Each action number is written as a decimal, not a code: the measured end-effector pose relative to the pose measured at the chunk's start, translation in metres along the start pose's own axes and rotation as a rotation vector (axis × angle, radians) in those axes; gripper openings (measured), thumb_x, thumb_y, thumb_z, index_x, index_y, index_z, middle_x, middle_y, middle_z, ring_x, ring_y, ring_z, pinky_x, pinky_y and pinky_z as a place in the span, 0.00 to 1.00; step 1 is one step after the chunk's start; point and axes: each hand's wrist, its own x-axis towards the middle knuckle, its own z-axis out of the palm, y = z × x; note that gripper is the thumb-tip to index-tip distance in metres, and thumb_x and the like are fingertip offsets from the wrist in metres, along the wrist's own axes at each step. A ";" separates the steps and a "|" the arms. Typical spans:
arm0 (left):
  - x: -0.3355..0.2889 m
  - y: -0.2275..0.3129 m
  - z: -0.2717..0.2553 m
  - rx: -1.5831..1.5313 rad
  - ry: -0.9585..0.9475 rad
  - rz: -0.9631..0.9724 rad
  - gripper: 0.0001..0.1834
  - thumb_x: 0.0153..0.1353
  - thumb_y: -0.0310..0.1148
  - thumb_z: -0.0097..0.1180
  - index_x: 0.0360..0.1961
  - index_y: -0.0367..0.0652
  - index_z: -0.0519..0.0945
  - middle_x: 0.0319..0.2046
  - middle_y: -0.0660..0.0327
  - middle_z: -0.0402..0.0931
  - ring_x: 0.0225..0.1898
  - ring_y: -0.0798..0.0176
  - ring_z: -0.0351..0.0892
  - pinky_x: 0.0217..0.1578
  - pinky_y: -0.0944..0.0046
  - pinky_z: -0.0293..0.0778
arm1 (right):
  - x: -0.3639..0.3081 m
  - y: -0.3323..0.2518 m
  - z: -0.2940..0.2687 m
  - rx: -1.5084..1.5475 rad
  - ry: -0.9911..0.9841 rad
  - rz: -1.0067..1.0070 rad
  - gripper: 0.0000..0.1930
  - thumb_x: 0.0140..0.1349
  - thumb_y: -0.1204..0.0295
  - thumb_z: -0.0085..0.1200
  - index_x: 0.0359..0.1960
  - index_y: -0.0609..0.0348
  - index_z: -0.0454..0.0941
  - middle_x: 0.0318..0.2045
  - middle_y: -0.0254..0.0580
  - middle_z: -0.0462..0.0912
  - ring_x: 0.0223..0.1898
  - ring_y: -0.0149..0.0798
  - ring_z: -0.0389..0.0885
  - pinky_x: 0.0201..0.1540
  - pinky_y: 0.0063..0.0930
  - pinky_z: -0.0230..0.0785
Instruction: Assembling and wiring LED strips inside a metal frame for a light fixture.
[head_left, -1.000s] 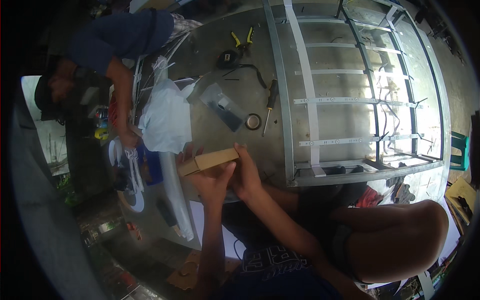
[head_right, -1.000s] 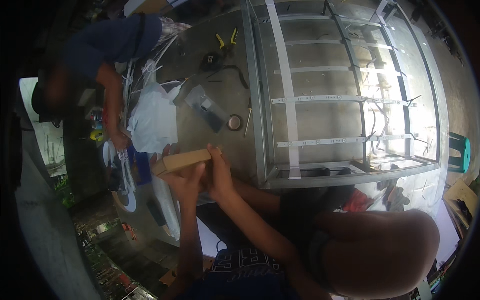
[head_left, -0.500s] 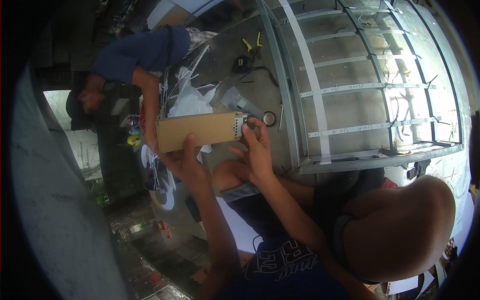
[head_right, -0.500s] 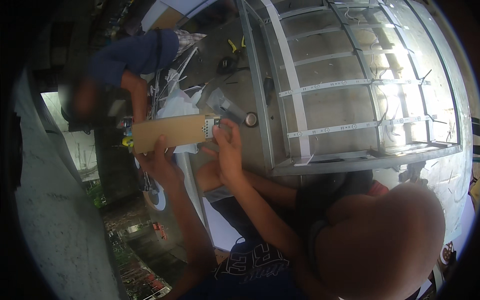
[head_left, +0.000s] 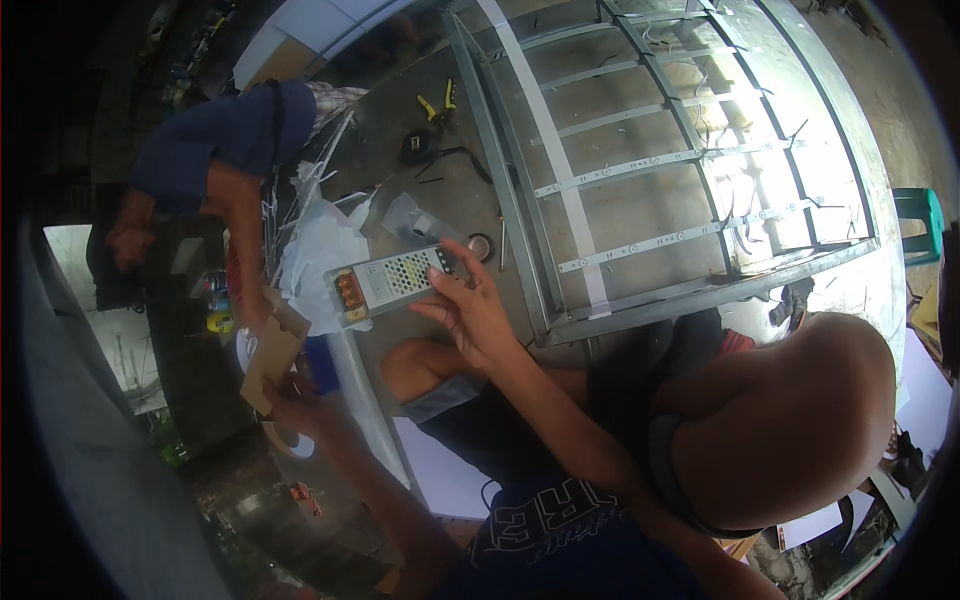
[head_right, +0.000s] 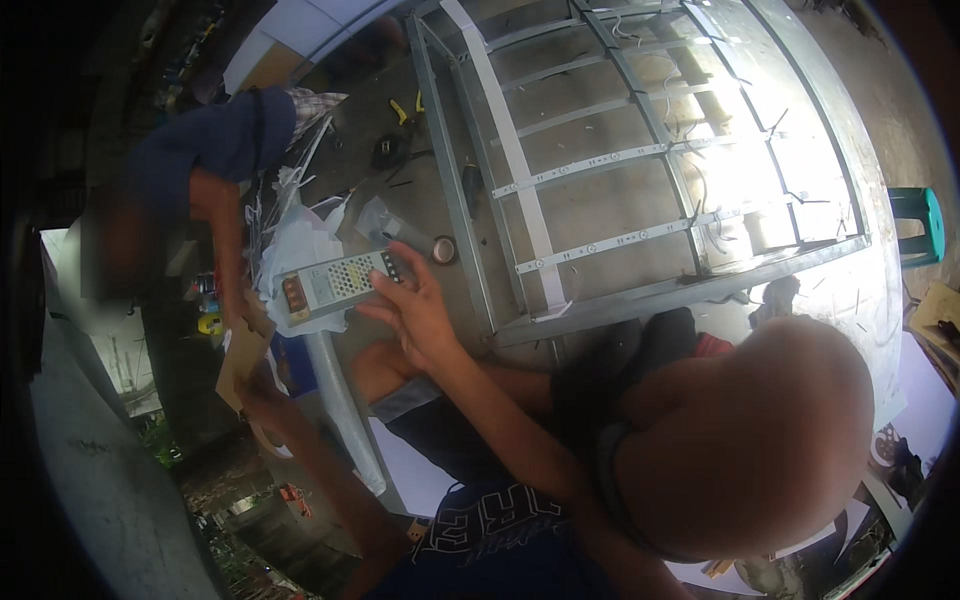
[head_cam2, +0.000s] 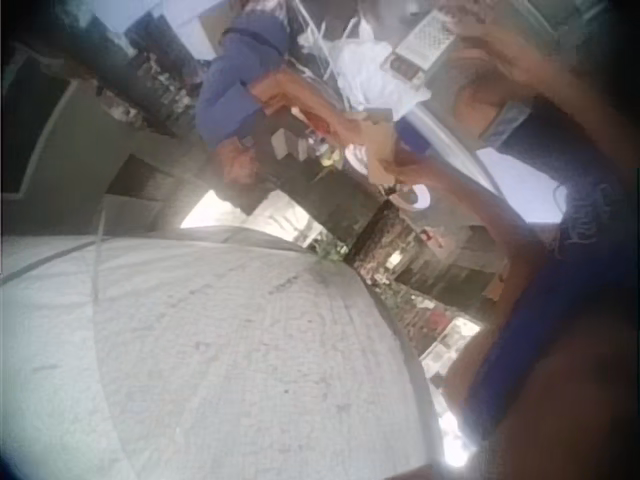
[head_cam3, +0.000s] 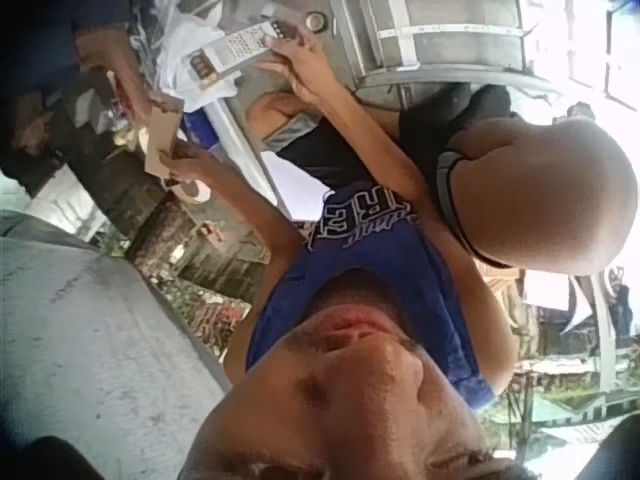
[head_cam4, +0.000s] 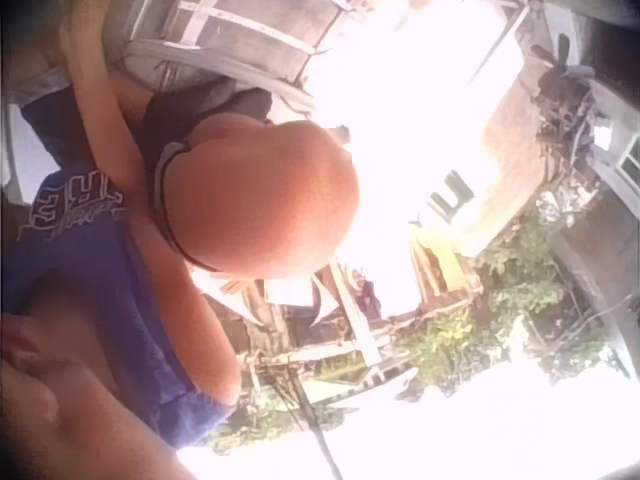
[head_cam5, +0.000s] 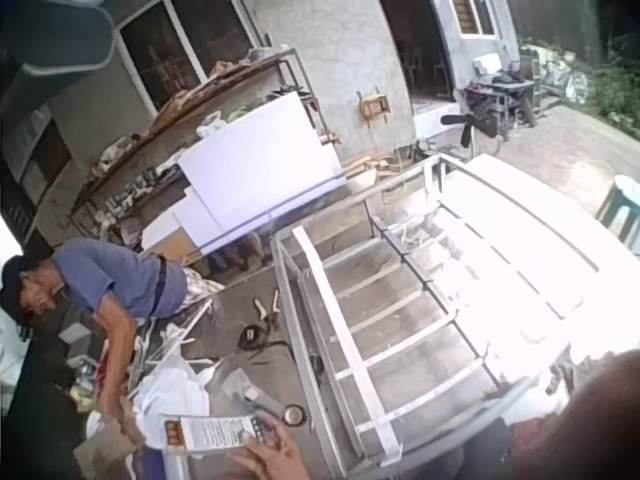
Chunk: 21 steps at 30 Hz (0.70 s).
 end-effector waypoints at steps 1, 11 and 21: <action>0.037 -0.062 -0.088 0.807 0.009 0.304 0.20 0.61 0.36 0.53 0.48 0.29 0.72 0.38 0.45 0.78 0.37 0.51 0.81 0.38 0.57 0.76 | -0.010 0.010 0.020 0.043 -0.071 0.067 0.25 0.58 0.78 0.55 0.55 0.59 0.58 0.43 0.46 0.74 0.43 0.39 0.78 0.42 0.38 0.80; -0.324 -0.070 0.167 0.896 -0.807 0.503 0.22 0.61 0.40 0.52 0.50 0.34 0.73 0.36 0.46 0.79 0.35 0.46 0.80 0.36 0.52 0.76 | -0.002 -0.075 0.074 -0.250 -0.049 -0.090 0.16 0.48 0.78 0.64 0.28 0.57 0.64 0.31 0.46 0.80 0.33 0.33 0.81 0.33 0.25 0.75; -0.270 -0.057 0.132 -0.194 -1.078 0.755 0.24 0.58 0.43 0.54 0.49 0.36 0.75 0.36 0.45 0.77 0.38 0.47 0.78 0.37 0.54 0.76 | 0.087 -0.282 0.236 -1.432 -0.201 -0.545 0.16 0.51 0.79 0.63 0.39 0.63 0.69 0.25 0.44 0.79 0.24 0.32 0.80 0.22 0.22 0.75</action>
